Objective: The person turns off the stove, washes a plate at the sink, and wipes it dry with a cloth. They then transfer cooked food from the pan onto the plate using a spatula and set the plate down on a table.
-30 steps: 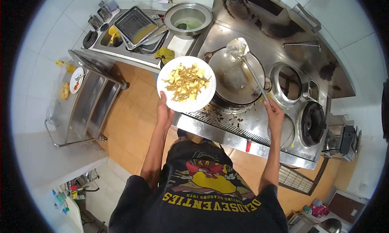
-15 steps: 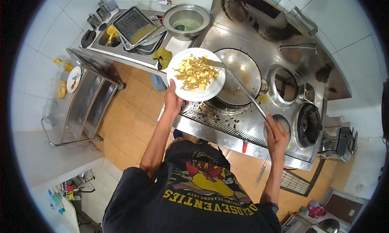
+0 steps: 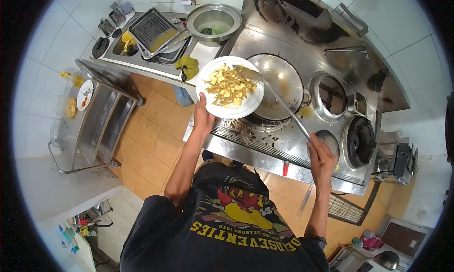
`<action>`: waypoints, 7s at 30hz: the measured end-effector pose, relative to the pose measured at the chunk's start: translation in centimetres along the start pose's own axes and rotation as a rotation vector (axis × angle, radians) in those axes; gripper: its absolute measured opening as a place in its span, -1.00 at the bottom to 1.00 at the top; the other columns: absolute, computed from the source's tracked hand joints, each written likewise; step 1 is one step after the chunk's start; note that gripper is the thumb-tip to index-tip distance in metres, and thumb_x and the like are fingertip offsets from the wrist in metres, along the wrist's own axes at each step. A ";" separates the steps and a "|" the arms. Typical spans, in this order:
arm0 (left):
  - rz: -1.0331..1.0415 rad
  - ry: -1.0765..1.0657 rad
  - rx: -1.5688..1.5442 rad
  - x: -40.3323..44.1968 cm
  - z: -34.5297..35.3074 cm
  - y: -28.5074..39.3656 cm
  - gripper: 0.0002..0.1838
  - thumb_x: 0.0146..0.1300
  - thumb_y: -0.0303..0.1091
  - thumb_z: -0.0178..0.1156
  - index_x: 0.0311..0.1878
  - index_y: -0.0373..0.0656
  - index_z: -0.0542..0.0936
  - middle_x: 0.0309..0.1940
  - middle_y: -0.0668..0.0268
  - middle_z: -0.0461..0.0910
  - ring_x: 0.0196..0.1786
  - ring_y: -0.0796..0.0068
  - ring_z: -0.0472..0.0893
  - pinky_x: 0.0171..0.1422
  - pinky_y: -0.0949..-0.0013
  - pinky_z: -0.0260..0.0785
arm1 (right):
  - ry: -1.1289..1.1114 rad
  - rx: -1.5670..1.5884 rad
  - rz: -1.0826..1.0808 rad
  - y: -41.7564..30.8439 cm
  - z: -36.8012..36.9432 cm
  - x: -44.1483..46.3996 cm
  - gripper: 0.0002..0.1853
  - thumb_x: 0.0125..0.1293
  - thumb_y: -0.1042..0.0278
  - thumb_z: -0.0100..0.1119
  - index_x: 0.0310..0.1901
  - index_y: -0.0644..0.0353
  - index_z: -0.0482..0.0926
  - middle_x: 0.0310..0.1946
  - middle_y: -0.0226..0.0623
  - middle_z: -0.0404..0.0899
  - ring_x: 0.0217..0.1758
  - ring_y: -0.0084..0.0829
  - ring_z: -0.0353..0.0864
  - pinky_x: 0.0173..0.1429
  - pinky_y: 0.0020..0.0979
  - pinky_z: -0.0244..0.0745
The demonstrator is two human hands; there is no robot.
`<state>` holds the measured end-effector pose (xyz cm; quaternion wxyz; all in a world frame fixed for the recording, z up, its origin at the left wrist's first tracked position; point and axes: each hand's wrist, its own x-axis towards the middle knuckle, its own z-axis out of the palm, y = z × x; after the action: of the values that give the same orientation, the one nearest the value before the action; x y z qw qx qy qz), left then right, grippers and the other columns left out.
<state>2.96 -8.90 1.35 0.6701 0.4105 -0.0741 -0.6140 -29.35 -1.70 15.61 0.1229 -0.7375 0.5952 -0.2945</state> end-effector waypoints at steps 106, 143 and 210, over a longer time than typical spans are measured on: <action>0.029 0.005 -0.026 -5.0 -4.6 3.7 -0.44 0.43 -0.01 -0.12 0.25 -0.30 0.27 0.17 0.25 0.43 0.17 0.48 0.47 0.26 0.40 0.33 | 0.014 -0.348 0.245 10.5 19.8 -0.9 -0.40 0.21 0.48 0.08 0.31 -0.05 0.24 -0.22 -0.04 0.47 -0.31 -0.02 0.59 -0.31 -0.11 0.51; 0.196 0.188 -0.103 -23.8 -7.0 0.0 -0.40 0.42 0.03 -0.15 0.24 -0.35 0.26 0.12 0.13 0.47 0.13 0.38 0.52 0.22 0.34 0.42 | -0.705 1.525 0.554 -9.0 12.5 -7.7 -0.37 0.42 0.48 -0.13 0.44 -0.01 -0.12 0.07 -0.27 0.45 -0.12 -0.55 0.55 -0.17 -0.47 0.54; 0.160 0.102 0.132 -36.0 -17.2 1.3 -0.36 0.43 0.11 -0.25 0.34 -0.24 0.17 0.20 0.19 0.38 0.16 0.49 0.48 0.15 0.39 0.46 | -0.646 1.399 0.438 -12.2 8.7 -22.4 -0.38 0.32 0.50 -0.02 0.37 0.19 0.01 0.19 -0.13 0.34 0.13 -0.31 0.50 0.12 -0.28 0.54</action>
<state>5.84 30.63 5.55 0.6912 0.4774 -0.1126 -0.5307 -17.08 21.29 8.72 0.7782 -0.4046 0.3386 -0.3406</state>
